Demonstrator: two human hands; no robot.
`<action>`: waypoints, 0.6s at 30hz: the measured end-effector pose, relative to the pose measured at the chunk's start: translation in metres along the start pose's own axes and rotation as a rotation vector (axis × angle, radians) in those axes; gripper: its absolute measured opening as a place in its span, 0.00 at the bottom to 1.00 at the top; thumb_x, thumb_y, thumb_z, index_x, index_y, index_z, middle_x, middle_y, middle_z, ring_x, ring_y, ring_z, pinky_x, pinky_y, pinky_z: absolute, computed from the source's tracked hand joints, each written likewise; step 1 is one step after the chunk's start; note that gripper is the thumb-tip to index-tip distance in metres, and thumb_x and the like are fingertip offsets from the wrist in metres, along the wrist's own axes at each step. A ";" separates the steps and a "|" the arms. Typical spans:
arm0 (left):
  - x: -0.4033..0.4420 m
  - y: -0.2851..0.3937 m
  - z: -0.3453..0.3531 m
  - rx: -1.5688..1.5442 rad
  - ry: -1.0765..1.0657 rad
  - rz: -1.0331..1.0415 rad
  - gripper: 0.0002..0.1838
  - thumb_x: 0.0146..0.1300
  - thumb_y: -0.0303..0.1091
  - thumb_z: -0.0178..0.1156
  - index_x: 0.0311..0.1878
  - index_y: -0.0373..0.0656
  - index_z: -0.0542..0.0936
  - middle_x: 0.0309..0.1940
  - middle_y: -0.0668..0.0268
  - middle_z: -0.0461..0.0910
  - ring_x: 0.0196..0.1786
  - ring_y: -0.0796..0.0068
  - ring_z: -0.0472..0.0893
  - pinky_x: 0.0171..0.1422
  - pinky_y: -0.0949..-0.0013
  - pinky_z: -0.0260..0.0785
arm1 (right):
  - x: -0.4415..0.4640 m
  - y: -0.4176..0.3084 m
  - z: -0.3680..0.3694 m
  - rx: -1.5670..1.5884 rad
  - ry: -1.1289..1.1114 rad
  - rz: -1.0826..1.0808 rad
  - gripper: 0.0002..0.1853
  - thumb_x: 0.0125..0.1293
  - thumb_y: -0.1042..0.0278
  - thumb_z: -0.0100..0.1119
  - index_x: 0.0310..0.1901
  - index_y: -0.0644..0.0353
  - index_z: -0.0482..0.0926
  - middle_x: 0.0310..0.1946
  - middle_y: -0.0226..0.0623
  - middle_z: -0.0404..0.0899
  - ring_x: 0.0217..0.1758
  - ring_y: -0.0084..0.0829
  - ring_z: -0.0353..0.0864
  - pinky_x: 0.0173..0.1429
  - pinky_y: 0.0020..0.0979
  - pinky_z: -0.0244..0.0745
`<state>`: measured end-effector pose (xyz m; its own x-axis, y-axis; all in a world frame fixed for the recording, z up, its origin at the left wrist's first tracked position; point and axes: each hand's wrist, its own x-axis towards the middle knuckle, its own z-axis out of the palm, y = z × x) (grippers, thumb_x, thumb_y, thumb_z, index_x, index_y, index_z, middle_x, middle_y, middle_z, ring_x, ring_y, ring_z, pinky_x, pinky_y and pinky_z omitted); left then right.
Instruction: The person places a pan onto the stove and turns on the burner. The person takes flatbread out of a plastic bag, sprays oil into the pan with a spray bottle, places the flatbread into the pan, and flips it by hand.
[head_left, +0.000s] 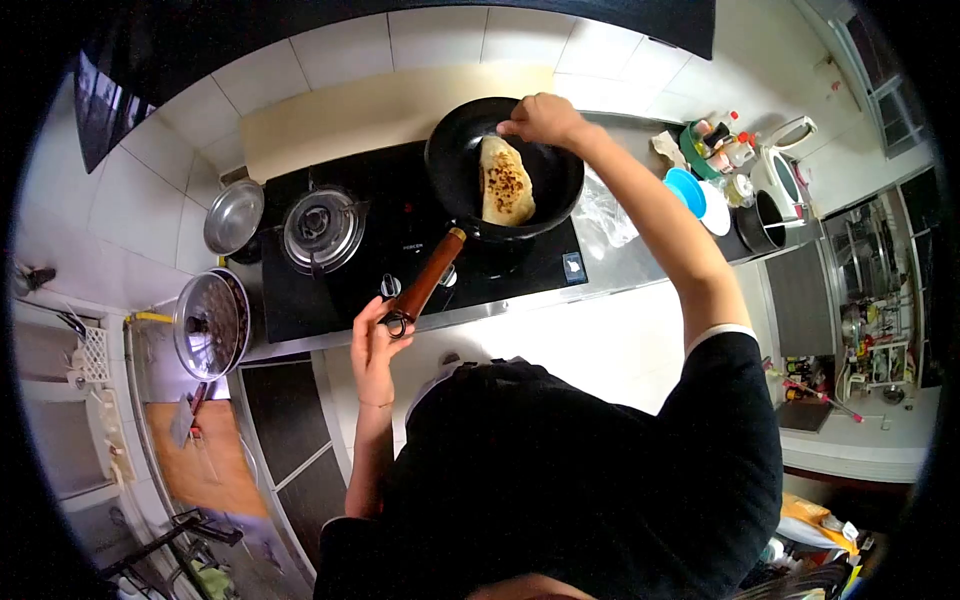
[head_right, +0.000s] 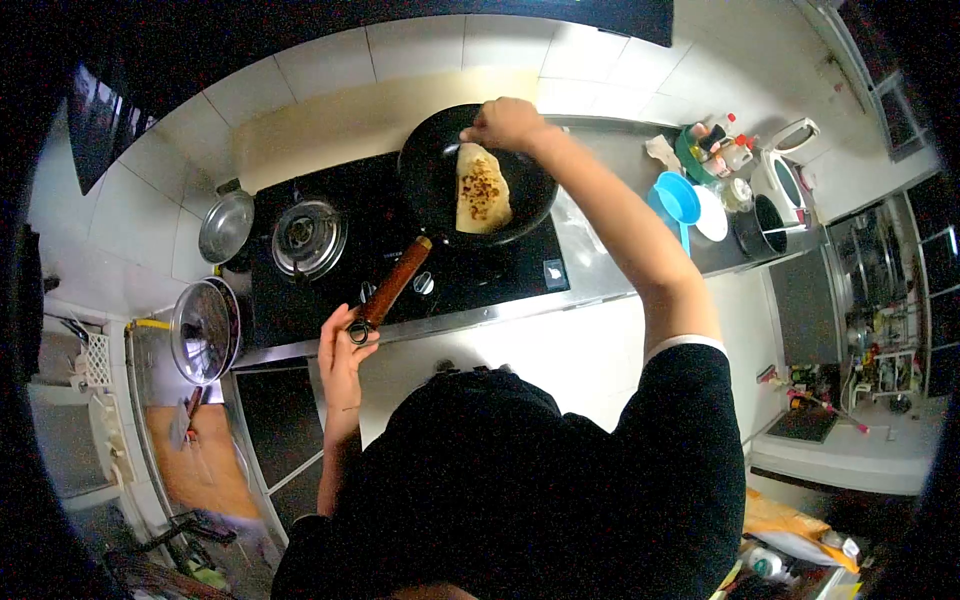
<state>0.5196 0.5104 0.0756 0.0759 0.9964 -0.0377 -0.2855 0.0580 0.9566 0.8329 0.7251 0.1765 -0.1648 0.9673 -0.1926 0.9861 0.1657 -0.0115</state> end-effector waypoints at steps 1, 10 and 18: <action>-0.003 -0.001 -0.005 -0.008 -0.018 -0.024 0.19 0.64 0.39 0.38 0.56 0.41 0.61 0.50 0.59 0.65 0.39 0.72 0.75 0.40 0.74 0.69 | 0.005 0.003 0.027 -0.009 0.079 0.061 0.16 0.56 0.58 0.47 0.44 0.55 0.72 0.38 0.45 0.74 0.39 0.42 0.74 0.44 0.35 0.68; -0.018 0.008 -0.030 -0.015 0.065 -0.025 0.20 0.64 0.41 0.37 0.55 0.40 0.61 0.51 0.56 0.66 0.38 0.72 0.75 0.41 0.71 0.68 | -0.003 0.007 0.068 -0.125 -0.043 -0.028 0.28 0.46 0.78 0.49 0.52 0.39 0.68 0.45 0.47 0.65 0.46 0.40 0.70 0.50 0.32 0.67; -0.021 0.015 -0.031 0.009 0.117 -0.021 0.17 0.64 0.35 0.36 0.54 0.38 0.61 0.49 0.55 0.67 0.38 0.72 0.74 0.41 0.73 0.67 | -0.032 -0.004 0.076 -0.124 0.004 -0.109 0.40 0.47 0.71 0.54 0.62 0.40 0.47 0.63 0.48 0.25 0.65 0.41 0.46 0.64 0.50 0.37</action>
<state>0.4841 0.4925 0.0813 -0.0302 0.9954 -0.0906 -0.2766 0.0788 0.9578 0.8354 0.6790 0.1081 -0.2708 0.9432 -0.1927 0.9524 0.2916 0.0889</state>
